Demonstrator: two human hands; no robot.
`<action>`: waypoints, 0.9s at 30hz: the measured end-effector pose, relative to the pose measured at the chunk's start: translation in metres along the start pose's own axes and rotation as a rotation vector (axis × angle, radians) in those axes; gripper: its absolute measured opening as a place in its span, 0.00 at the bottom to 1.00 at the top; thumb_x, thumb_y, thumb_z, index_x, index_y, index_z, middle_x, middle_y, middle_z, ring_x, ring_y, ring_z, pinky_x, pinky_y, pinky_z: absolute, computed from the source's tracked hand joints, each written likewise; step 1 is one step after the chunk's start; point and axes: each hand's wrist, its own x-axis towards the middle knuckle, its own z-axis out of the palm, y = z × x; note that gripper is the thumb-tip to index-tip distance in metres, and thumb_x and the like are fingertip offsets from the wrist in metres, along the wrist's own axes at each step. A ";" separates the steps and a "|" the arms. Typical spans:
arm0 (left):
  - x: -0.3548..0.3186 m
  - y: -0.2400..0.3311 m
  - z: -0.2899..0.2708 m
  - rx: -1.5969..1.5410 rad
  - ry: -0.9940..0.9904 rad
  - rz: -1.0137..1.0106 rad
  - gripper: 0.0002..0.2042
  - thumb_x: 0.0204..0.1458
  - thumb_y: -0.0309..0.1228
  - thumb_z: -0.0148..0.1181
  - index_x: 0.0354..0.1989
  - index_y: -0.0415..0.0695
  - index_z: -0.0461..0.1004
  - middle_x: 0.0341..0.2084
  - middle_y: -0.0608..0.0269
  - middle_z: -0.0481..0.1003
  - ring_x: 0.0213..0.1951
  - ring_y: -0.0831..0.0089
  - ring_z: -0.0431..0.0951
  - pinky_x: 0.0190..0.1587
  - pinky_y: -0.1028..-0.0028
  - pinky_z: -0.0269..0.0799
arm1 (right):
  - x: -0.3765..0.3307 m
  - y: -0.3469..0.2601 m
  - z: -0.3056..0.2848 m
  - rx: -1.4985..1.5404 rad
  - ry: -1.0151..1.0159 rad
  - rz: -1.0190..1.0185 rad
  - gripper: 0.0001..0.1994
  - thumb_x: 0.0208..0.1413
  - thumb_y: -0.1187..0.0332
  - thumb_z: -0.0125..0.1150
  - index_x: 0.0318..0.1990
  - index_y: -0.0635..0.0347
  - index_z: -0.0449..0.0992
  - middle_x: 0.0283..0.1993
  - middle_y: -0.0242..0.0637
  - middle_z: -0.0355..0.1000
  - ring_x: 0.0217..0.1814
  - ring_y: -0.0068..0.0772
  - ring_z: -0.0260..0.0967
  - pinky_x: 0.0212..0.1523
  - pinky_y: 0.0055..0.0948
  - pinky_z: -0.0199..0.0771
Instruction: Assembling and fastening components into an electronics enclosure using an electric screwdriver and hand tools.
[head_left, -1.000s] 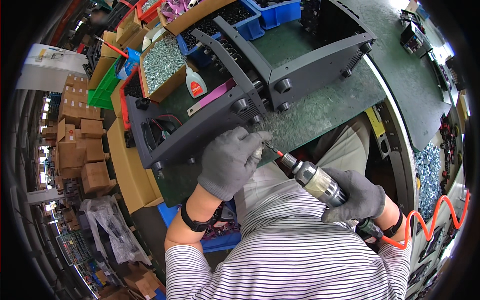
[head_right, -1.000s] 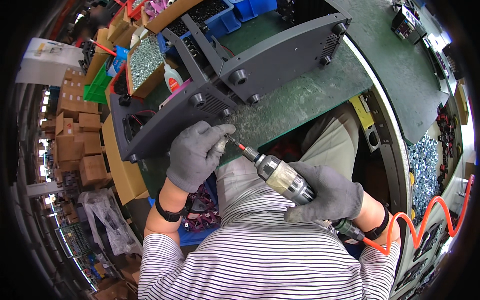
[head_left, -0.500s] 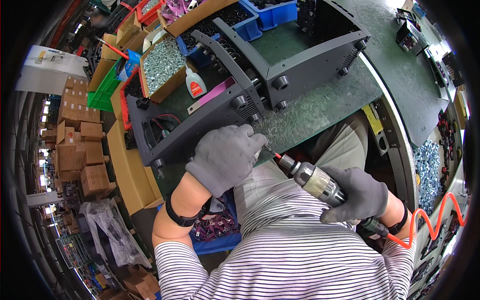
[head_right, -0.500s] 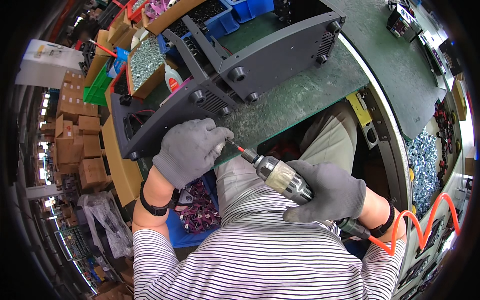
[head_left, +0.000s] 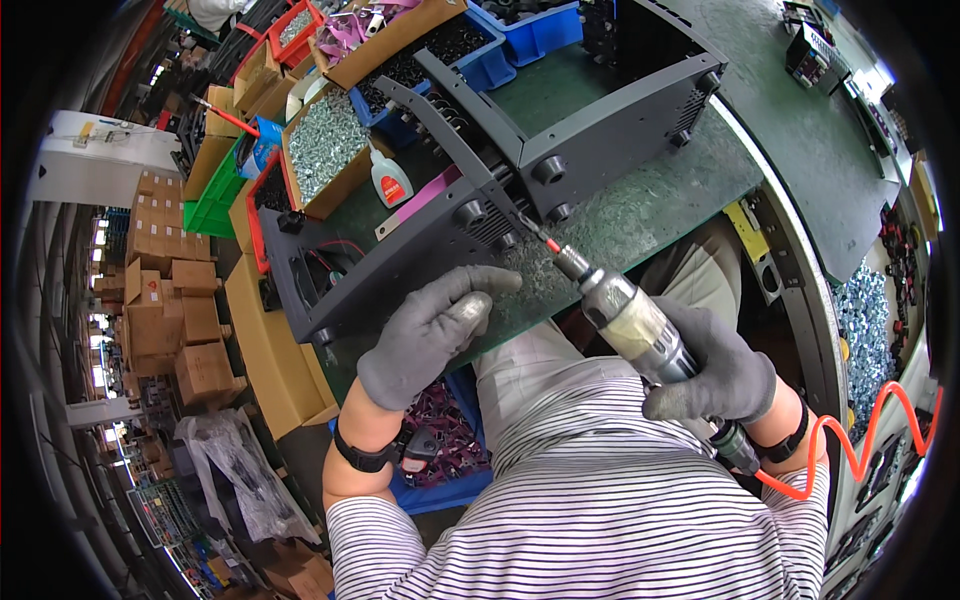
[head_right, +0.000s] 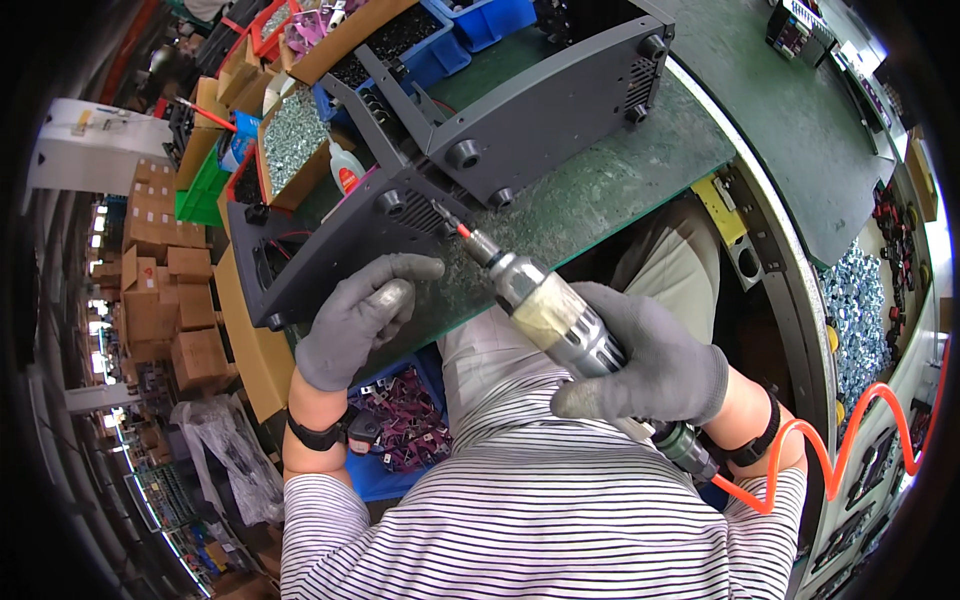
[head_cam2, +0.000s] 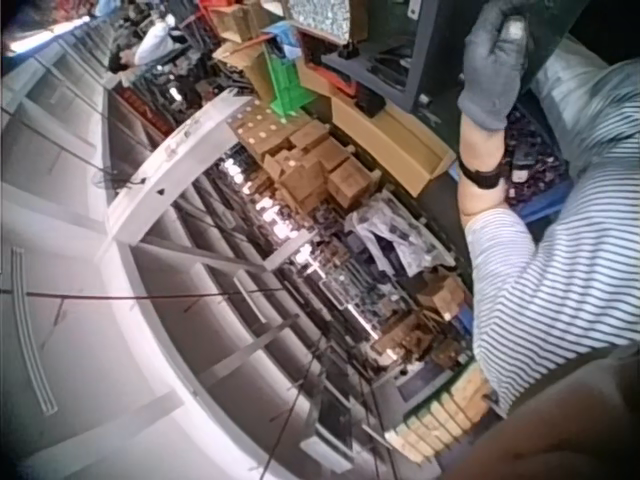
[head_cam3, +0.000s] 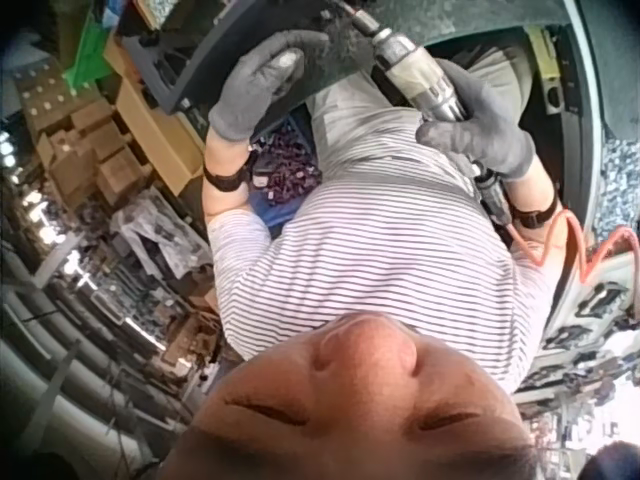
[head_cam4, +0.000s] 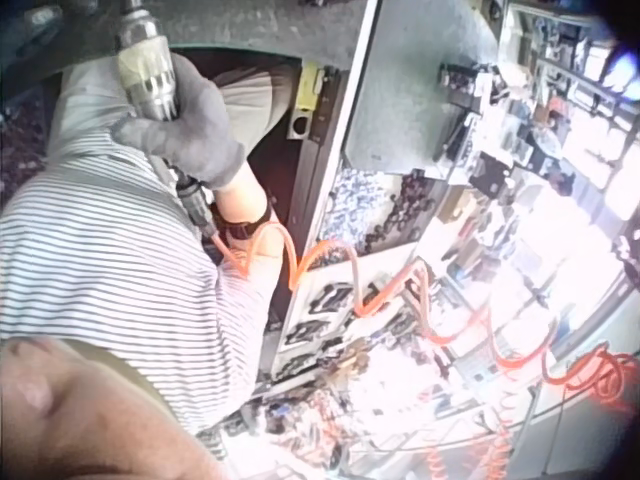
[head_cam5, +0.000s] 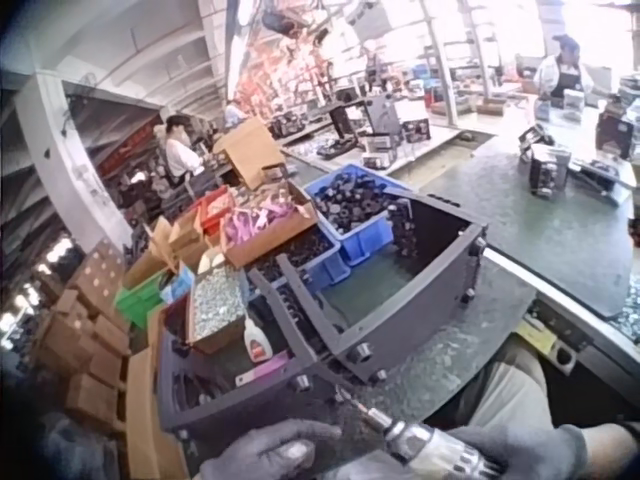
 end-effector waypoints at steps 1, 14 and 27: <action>-0.005 0.005 -0.005 -0.106 -0.060 -0.112 0.19 0.63 0.39 0.49 0.49 0.34 0.74 0.28 0.69 0.75 0.29 0.81 0.72 0.34 0.80 0.69 | 0.002 -0.001 0.001 0.015 0.014 0.001 0.43 0.40 0.57 0.81 0.62 0.67 0.64 0.44 0.35 0.71 0.46 0.26 0.70 0.48 0.28 0.73; 0.018 0.035 -0.033 1.140 0.720 0.471 0.12 0.60 0.40 0.52 0.35 0.46 0.78 0.26 0.58 0.75 0.32 0.58 0.77 0.35 0.63 0.72 | 0.019 -0.010 0.013 0.084 0.080 0.024 0.38 0.40 0.58 0.81 0.57 0.65 0.69 0.41 0.32 0.71 0.41 0.24 0.69 0.46 0.28 0.74; 0.034 0.028 -0.016 1.418 0.737 0.487 0.15 0.59 0.42 0.53 0.24 0.48 0.74 0.20 0.59 0.71 0.24 0.59 0.75 0.26 0.61 0.70 | 0.013 -0.016 0.027 0.464 0.024 0.134 0.33 0.47 0.56 0.73 0.56 0.68 0.68 0.40 0.29 0.68 0.39 0.20 0.65 0.43 0.22 0.68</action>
